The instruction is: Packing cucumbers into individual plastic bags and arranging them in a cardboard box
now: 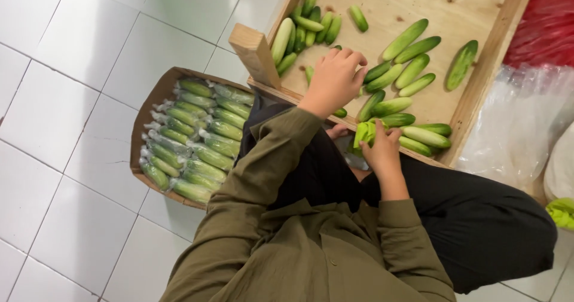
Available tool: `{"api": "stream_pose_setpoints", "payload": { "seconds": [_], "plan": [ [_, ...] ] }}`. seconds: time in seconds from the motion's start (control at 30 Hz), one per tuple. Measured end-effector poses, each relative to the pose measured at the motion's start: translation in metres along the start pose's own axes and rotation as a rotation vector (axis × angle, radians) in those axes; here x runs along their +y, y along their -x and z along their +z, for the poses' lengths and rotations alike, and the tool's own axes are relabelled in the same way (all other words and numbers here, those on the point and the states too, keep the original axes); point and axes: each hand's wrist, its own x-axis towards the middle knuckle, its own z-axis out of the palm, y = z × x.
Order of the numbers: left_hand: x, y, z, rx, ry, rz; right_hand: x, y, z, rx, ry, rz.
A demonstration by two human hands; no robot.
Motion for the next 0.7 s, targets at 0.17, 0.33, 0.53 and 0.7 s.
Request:
{"api": "stream_pose_setpoints", "payload": {
  "seconds": [0.17, 0.33, 0.53, 0.7],
  "plan": [
    [-0.069, -0.059, 0.146, -0.172, -0.238, -0.036, 0.010, -0.010, 0.006, -0.075, -0.105, 0.042],
    [-0.171, -0.039, 0.233, -0.327, -0.339, -0.398, 0.010, -0.019, 0.005, -0.108, -0.131, 0.044],
    [-0.205, -0.031, 0.249, -0.456, -0.366, -0.739, 0.013, -0.021, 0.011, -0.124, -0.114, 0.075],
    [-0.235, -0.022, 0.276, -0.340, -0.297, -0.789, 0.029, -0.029, 0.030, -0.095, -0.079, 0.052]
  ]
}}
